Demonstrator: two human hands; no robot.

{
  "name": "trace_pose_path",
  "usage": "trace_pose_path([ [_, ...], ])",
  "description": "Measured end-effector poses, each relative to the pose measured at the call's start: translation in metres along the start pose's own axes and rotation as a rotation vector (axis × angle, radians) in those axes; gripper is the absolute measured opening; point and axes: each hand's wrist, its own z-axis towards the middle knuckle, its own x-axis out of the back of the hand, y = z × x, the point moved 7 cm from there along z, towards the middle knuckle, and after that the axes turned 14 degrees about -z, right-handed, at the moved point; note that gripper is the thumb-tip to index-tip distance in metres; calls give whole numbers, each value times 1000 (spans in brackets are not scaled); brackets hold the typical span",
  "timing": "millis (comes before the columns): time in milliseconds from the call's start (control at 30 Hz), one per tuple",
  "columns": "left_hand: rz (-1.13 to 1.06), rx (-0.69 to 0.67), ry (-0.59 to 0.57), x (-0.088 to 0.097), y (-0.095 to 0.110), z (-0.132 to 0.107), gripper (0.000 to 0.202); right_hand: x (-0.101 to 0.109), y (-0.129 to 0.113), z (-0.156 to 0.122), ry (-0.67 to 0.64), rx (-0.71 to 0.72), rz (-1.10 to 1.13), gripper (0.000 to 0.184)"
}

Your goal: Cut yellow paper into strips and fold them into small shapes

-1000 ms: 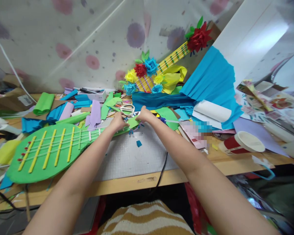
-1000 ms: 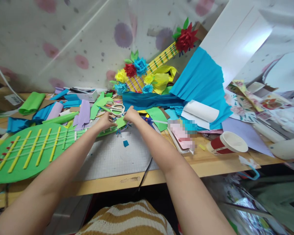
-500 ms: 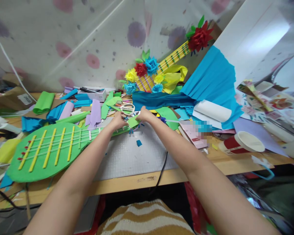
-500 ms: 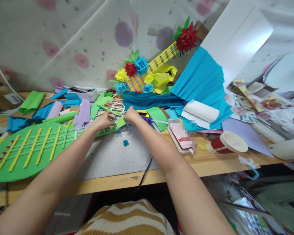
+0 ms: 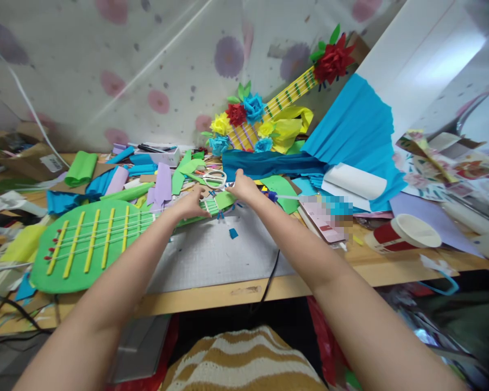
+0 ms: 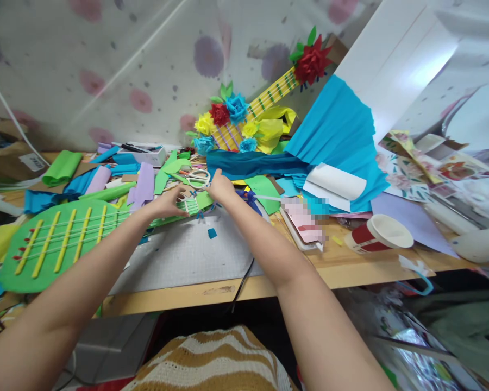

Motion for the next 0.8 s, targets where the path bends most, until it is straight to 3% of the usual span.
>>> trace_pose_path([
  [67,94,-97,70,-4,14,-8,80,16,-5,-20,227,99,20,36],
  [133,190,-161,154,-9,24,-16,80,19,-5,-47,362,184,57,21],
  [200,276,-196,236,-16,29,-23,79,2,-2,-69,322,221,71,19],
  [267,340,-226,295,-23,31,-28,75,-28,3,-83,163,235,25,21],
  [400,391,-236,329,-32,28,-29,60,-69,6,-90,54,284,-118,29],
  [533,423,-234,318,-33,28,-27,47,-76,1,-82,84,328,-211,37],
  [700,404,-395,262,-40,33,-29,32,-80,-3,-78,107,386,-239,36],
  [800,343,-419,242,-43,29,-29,28,-84,-3,-76,123,397,-239,36],
])
